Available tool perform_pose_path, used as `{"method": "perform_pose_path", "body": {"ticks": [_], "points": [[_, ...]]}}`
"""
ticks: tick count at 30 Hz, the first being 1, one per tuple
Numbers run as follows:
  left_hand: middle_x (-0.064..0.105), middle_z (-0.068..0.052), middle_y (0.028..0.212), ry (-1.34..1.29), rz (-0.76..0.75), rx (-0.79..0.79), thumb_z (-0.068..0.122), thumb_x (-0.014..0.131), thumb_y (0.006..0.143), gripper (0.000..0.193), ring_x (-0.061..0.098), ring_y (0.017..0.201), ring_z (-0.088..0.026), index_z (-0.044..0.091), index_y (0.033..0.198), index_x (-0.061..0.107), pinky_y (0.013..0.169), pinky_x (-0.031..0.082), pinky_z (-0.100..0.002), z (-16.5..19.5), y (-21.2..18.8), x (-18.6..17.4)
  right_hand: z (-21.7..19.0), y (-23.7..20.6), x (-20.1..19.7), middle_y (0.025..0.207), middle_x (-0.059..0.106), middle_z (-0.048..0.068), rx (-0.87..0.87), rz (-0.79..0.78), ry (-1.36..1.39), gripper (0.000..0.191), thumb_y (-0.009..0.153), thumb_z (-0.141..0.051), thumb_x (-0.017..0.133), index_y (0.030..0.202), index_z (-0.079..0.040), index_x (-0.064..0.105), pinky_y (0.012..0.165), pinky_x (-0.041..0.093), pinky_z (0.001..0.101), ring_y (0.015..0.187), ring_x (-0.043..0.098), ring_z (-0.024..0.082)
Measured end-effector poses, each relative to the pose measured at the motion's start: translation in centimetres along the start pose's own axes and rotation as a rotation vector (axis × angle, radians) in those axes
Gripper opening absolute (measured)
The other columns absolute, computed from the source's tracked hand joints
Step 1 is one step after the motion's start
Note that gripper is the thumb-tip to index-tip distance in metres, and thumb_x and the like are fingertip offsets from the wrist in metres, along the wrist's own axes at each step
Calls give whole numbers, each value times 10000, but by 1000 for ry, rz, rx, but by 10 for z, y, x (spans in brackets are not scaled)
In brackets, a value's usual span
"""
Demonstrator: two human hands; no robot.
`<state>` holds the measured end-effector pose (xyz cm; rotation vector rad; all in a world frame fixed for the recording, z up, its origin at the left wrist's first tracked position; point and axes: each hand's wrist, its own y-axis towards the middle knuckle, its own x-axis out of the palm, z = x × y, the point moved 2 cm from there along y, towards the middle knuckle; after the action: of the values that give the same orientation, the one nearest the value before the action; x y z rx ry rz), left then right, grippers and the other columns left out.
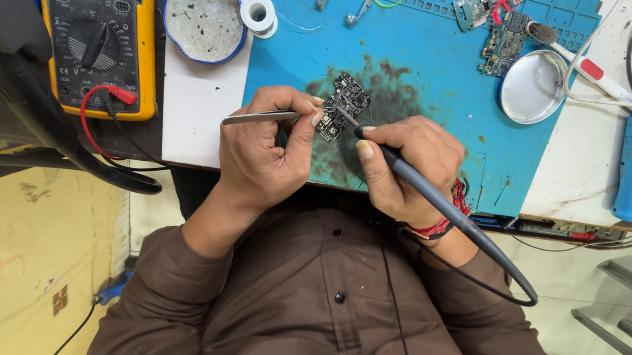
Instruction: The person uses a soldering iron and tweezers to apply solder to multiple points on a small circuit board. They repeatedly heat and feed solder to different pads while holding the board steady with the tweezers.
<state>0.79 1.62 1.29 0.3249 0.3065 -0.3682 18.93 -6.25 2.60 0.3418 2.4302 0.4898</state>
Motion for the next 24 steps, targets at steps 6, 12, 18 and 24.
{"method": "perform_pose_path", "body": {"ticks": [6,12,18,24], "points": [[765,-100,1007,-2,-4,-14,-5,720,1007,141,737,762,-129,33,1047,590,659,556,-248,0,-1,-1,-1,0,1,857,713,116,-5,3,1,124,938,-69,779,965,-17,670,660,507,354,716,675,268],[764,-98,1005,-3,-2,-11,0,721,1010,141,733,759,-127,34,1050,590,660,555,-247,0,0,0,-1,0,0,854,712,112,8,-1,2,117,941,-70,777,968,-21,674,631,501,334,712,671,260],[764,-99,1002,-7,-5,-15,0,722,1007,141,732,756,-127,34,1046,591,656,556,-246,0,0,0,-1,0,0,863,718,113,17,11,-4,110,943,-68,774,971,-19,680,659,501,348,709,672,257],[765,-99,997,1,-5,-14,0,721,1005,142,734,758,-126,35,1042,588,657,554,-246,0,0,0,-1,0,0,837,709,112,18,12,-10,112,931,-65,777,960,-17,680,643,488,348,689,660,258]]}}
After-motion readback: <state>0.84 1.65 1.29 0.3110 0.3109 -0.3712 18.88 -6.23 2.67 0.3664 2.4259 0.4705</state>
